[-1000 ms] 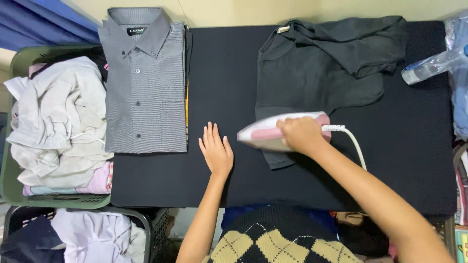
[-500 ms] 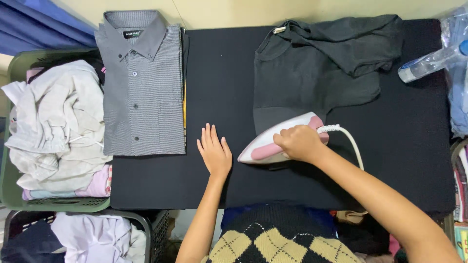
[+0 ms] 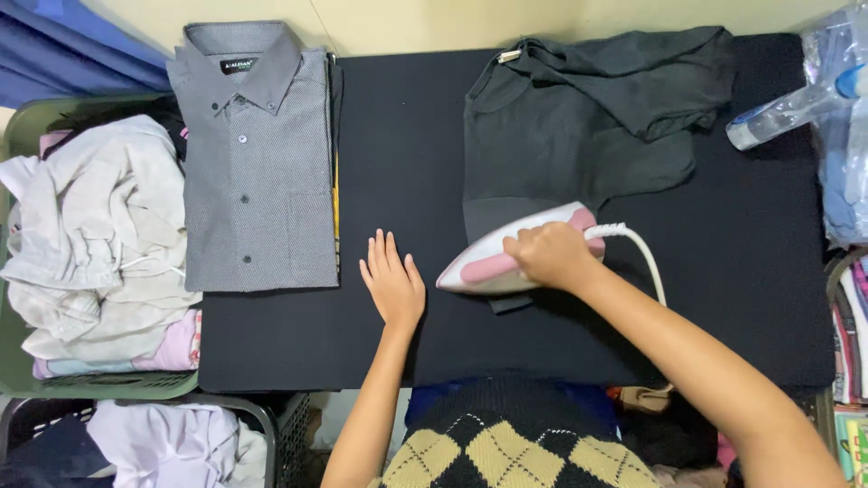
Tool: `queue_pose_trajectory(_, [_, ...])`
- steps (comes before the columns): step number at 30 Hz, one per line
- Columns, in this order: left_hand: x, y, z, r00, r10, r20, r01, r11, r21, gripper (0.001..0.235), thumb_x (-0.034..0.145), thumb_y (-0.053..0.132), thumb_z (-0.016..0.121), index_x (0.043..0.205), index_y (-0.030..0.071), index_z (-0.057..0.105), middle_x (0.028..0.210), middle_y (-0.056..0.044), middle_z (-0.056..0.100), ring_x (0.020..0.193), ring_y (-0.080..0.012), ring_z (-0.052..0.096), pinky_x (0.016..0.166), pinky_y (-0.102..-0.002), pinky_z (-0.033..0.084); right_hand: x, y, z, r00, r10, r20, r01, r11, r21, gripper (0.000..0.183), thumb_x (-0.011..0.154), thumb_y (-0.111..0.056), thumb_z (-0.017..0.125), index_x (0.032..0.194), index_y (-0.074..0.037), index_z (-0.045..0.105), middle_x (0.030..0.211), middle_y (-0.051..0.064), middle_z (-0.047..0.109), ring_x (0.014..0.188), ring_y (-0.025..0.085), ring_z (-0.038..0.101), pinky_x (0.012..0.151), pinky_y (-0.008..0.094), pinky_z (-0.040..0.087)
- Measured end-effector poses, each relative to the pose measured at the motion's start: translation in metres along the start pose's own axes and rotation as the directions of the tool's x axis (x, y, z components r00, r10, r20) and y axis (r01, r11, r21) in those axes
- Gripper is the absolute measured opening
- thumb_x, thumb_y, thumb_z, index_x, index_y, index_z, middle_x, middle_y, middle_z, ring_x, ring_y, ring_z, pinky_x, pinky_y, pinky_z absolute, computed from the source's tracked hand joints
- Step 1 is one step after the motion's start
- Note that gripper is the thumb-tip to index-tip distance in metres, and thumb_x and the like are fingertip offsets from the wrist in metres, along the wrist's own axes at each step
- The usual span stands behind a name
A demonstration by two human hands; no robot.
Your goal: Ironing and folding a black t-shirt on a tabletop.
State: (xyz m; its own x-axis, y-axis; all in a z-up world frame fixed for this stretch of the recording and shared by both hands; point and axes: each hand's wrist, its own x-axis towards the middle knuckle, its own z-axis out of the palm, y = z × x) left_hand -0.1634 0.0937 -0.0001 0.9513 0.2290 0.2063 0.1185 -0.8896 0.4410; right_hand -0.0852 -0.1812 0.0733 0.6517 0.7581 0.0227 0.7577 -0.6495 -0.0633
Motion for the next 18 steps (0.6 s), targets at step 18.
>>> queue_pose_trajectory(18, [0.000,0.000,0.003,0.999,0.015,-0.028,-0.015,1.000,-0.013,0.052,0.101,0.020,0.052,0.147,-0.003,0.049,0.158,-0.022,0.044,0.151,-0.0381,0.035,0.122,-0.060,0.021,-0.055,0.047,-0.015,0.874,0.485,-0.008,-0.485,0.874,-0.028,0.025,0.075,-0.021,0.075,0.097,-0.008,0.072,0.082,0.014,0.076,0.068,0.028,0.074,0.060,0.042,0.057])
